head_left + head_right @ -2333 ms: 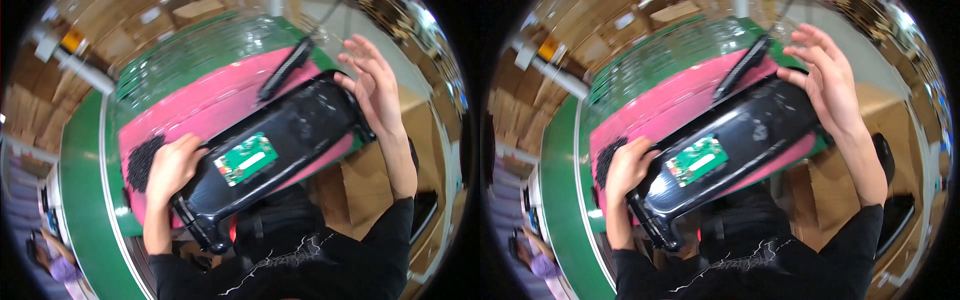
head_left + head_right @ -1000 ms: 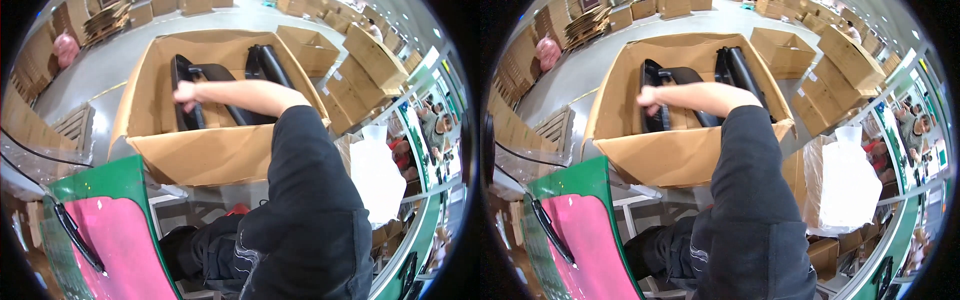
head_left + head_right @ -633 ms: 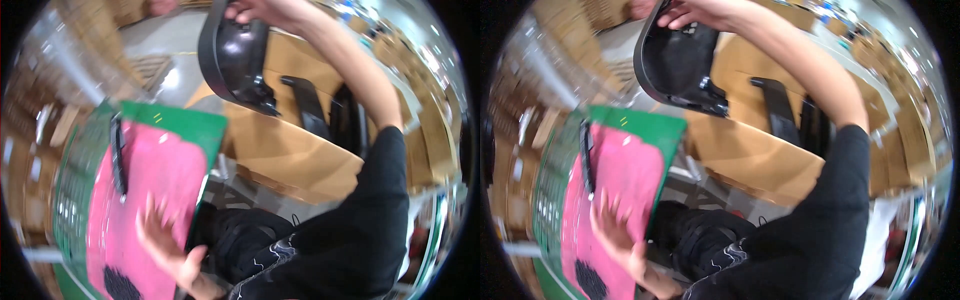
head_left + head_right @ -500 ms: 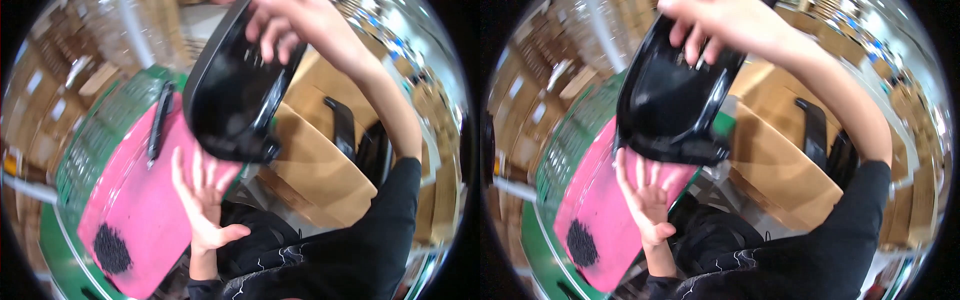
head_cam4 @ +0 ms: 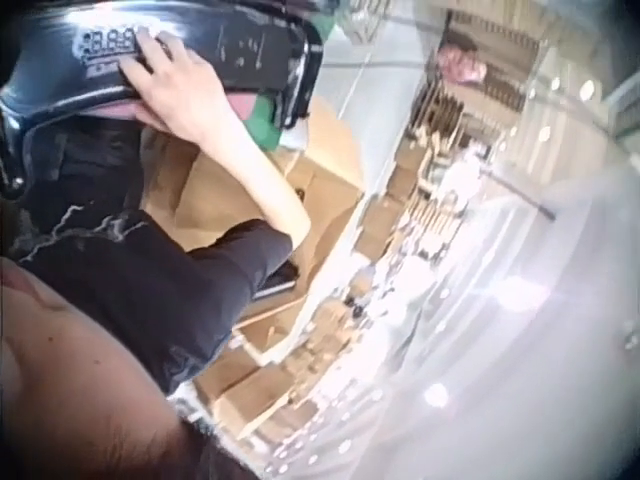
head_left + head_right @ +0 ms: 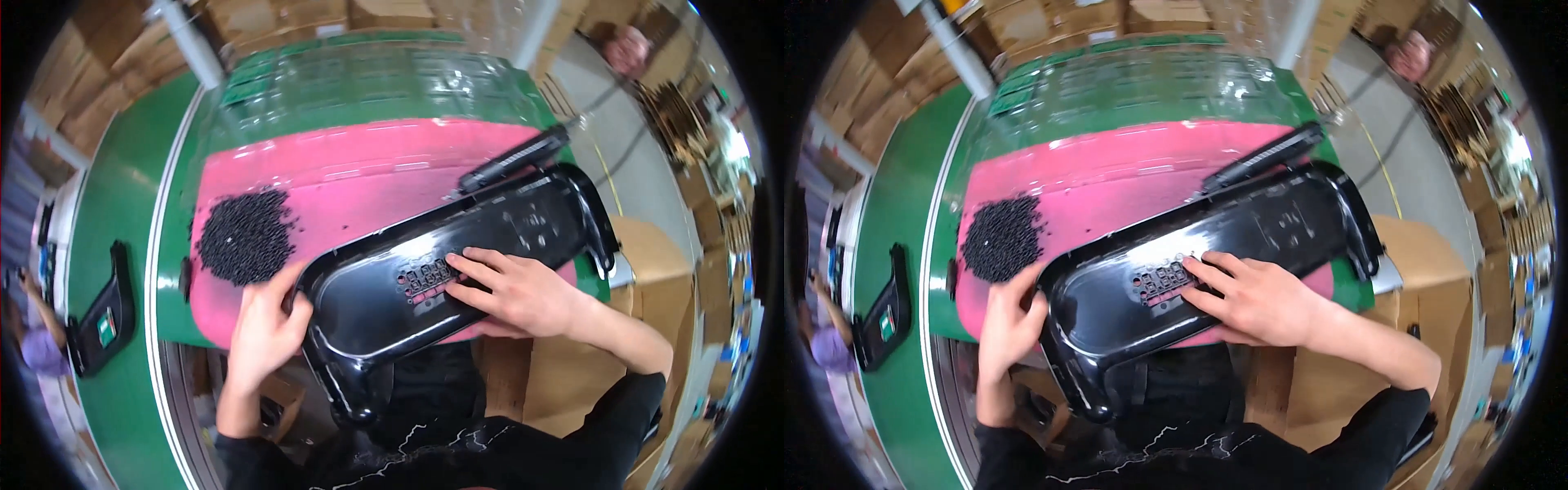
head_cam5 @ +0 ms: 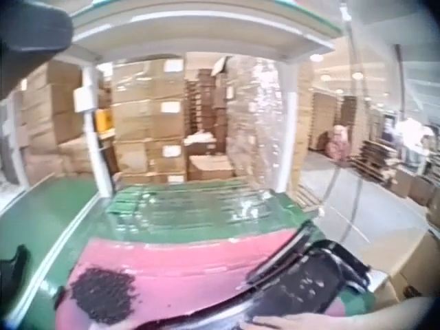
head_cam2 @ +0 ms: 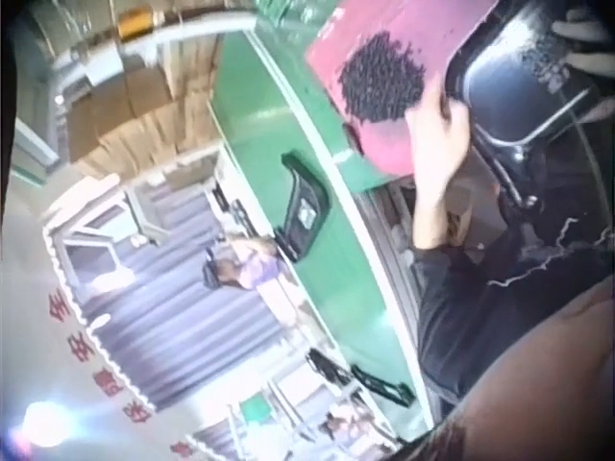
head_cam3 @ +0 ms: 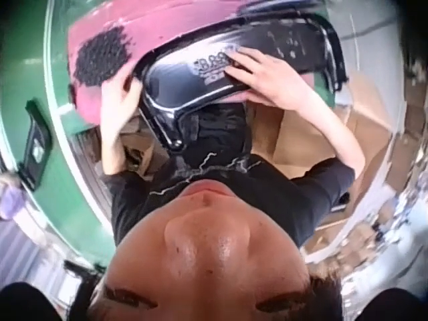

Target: The person is installing circuit boards into plastic housings using an electric screwdriver.

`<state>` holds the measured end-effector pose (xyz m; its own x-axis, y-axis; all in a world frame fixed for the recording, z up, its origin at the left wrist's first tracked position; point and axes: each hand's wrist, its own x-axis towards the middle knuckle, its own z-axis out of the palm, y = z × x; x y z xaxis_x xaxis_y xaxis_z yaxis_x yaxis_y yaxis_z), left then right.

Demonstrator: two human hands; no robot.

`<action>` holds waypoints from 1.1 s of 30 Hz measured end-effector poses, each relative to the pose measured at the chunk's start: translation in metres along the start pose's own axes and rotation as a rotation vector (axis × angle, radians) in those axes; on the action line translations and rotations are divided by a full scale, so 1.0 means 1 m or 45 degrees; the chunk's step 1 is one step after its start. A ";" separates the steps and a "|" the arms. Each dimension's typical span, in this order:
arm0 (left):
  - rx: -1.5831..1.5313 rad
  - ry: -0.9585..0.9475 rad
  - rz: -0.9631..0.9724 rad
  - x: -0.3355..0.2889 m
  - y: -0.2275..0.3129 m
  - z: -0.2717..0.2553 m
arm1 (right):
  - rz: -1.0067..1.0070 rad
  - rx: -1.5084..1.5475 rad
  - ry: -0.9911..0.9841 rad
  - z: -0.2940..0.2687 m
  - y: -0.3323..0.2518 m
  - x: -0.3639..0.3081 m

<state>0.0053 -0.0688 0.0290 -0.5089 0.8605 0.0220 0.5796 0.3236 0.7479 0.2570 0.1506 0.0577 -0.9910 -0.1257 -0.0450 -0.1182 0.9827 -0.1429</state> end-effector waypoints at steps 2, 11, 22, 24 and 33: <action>0.221 0.196 0.329 0.023 -0.003 -0.006 | -0.056 -0.130 -0.078 -0.004 0.003 0.021; 0.470 -0.305 0.990 0.116 -0.017 0.011 | 0.147 0.162 0.626 -0.027 0.072 0.242; 0.401 -0.180 1.076 0.119 -0.048 0.002 | 0.380 -0.205 0.379 0.057 0.125 0.471; 0.379 -0.184 1.104 0.119 -0.052 0.003 | 0.346 -0.223 0.433 0.060 0.123 0.477; 0.437 0.405 1.275 0.124 -0.040 -0.028 | -0.020 0.241 1.230 -0.014 0.101 0.361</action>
<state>-0.0985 0.0138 0.0203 0.1772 0.6695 0.7213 0.9416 -0.3285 0.0736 -0.1137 0.2068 0.0413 -0.6239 0.1097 0.7737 -0.2036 0.9331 -0.2965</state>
